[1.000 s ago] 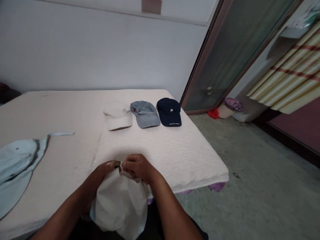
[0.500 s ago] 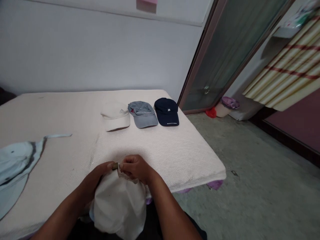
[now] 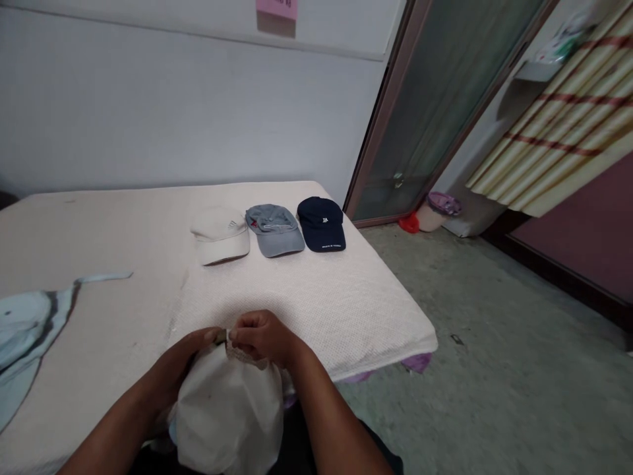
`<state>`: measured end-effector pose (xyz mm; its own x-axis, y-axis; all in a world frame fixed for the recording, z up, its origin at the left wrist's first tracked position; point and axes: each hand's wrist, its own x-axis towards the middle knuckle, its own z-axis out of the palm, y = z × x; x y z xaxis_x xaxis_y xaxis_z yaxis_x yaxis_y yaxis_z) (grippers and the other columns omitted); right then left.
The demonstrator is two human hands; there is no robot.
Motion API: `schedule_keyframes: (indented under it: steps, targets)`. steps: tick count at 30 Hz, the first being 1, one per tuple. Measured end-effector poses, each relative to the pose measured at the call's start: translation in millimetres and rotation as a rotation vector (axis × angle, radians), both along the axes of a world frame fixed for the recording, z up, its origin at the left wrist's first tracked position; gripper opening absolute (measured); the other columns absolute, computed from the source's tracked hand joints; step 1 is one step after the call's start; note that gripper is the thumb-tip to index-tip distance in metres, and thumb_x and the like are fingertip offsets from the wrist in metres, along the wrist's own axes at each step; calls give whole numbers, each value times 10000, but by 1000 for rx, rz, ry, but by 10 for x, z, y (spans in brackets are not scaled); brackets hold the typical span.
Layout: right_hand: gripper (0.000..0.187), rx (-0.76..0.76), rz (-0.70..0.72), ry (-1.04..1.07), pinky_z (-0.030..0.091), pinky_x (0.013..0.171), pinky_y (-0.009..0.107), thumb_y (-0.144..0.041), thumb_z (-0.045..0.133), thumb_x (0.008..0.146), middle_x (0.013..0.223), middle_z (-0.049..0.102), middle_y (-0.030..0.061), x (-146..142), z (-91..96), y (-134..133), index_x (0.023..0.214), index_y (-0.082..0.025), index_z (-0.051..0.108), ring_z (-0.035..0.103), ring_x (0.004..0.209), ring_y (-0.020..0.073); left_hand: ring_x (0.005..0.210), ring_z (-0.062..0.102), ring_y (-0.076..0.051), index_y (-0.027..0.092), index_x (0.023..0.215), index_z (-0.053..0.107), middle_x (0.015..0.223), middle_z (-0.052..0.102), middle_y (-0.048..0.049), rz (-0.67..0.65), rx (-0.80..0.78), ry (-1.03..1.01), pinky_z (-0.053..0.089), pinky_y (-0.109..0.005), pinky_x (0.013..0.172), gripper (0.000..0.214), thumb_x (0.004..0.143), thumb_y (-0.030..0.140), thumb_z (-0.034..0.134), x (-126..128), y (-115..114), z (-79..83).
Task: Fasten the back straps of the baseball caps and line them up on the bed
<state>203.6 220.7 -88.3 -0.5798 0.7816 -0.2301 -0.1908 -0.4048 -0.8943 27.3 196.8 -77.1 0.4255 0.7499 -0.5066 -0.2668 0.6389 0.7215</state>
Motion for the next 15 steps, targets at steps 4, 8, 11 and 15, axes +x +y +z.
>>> schedule_keyframes:
  steps: [4,8,11,15]
  targets:
    - [178,9,17,2,171,350,183,-267,594,736,431,385,-79,31,-3,-8,621,-149,527,272,364,37,638,586,-169,127,801,659,717,662,-66,-8,15,-5,454,-267,616,179,777,285,577,29,6,-3]
    - [159,141,-23,-174,229,383,185,-242,576,734,457,418,-64,57,-8,-5,612,-152,530,324,399,49,643,581,-178,135,794,664,693,648,-53,-1,41,46,450,-273,613,186,756,308,605,76,11,-30]
    - [134,284,-103,-331,274,434,184,-195,571,718,497,454,-47,68,-9,1,596,-146,549,376,461,59,646,570,-166,147,754,663,711,651,-44,18,111,106,442,-257,607,173,756,313,612,109,15,-37]
    - [159,271,-98,-312,264,426,193,-239,570,742,472,442,-52,81,-22,-6,608,-155,551,366,440,63,676,584,-179,145,791,675,754,673,-57,21,131,123,454,-264,622,178,761,304,602,143,6,-39]
